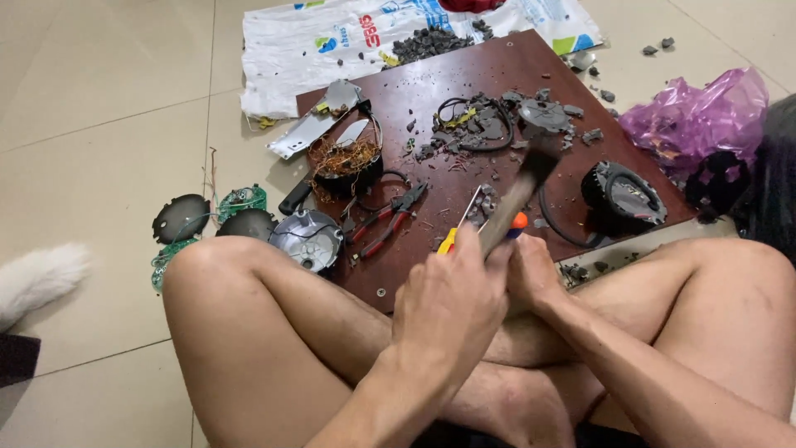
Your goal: Dismantling an electronic motor to salvage copper wires using a hammer and screwdrivers.
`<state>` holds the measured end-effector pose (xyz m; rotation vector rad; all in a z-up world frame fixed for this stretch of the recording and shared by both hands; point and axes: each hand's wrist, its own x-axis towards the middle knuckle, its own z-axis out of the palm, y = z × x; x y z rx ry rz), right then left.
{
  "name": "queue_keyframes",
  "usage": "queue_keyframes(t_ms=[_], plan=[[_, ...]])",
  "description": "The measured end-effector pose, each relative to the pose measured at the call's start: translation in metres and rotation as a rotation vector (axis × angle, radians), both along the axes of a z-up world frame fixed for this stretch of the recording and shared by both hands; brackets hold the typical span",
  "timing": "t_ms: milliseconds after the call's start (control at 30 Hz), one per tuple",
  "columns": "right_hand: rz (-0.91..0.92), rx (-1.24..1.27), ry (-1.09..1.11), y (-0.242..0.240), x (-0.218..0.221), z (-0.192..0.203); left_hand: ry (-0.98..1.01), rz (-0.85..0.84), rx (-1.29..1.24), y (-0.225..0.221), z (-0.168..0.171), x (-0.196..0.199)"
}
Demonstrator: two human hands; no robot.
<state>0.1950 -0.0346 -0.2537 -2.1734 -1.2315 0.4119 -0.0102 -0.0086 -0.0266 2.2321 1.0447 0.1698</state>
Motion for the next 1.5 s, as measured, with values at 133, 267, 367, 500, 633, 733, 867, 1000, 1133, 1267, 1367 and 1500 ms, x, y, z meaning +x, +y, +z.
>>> queue_keyframes(t_ms=[133,267,367,500,633,733,867,1000,1133,1267,1367,1500], plan=[[-0.074,-0.004,-0.023,-0.003,0.014,-0.038,0.083,-0.011,-0.098,-0.003,0.006,-0.001],[-0.128,-0.056,0.188,-0.005,0.008,-0.011,0.004,-0.016,-0.045,-0.005,-0.004,0.004],[-0.029,0.110,0.040,-0.001,0.016,-0.023,0.041,0.002,-0.096,0.001,-0.012,-0.001],[0.017,0.046,-0.067,-0.007,0.015,-0.023,-0.095,0.057,0.027,-0.004,0.000,0.000],[-0.050,0.064,-0.001,-0.001,0.014,-0.014,-0.089,0.048,0.023,0.006,-0.003,0.005],[-0.141,-0.090,0.186,-0.006,-0.006,0.016,-0.048,0.012,-0.047,0.003,-0.011,0.001],[-0.100,0.070,0.215,-0.008,0.000,-0.003,0.000,-0.032,-0.019,0.000,-0.014,0.003],[-0.174,-0.210,0.170,-0.001,-0.016,0.041,0.000,0.034,-0.002,-0.002,0.000,0.009],[-0.228,-0.194,0.153,0.002,-0.017,0.030,0.025,-0.035,0.008,0.001,0.004,0.003],[-0.432,-0.267,0.356,-0.002,-0.048,0.074,0.121,-0.047,-0.065,0.001,0.014,0.010],[-0.425,-0.276,0.373,0.004,-0.056,0.099,0.153,-0.055,-0.077,0.005,0.012,0.008],[-0.425,-0.267,0.382,0.002,-0.039,0.073,0.129,-0.046,-0.134,0.008,0.010,0.011]])
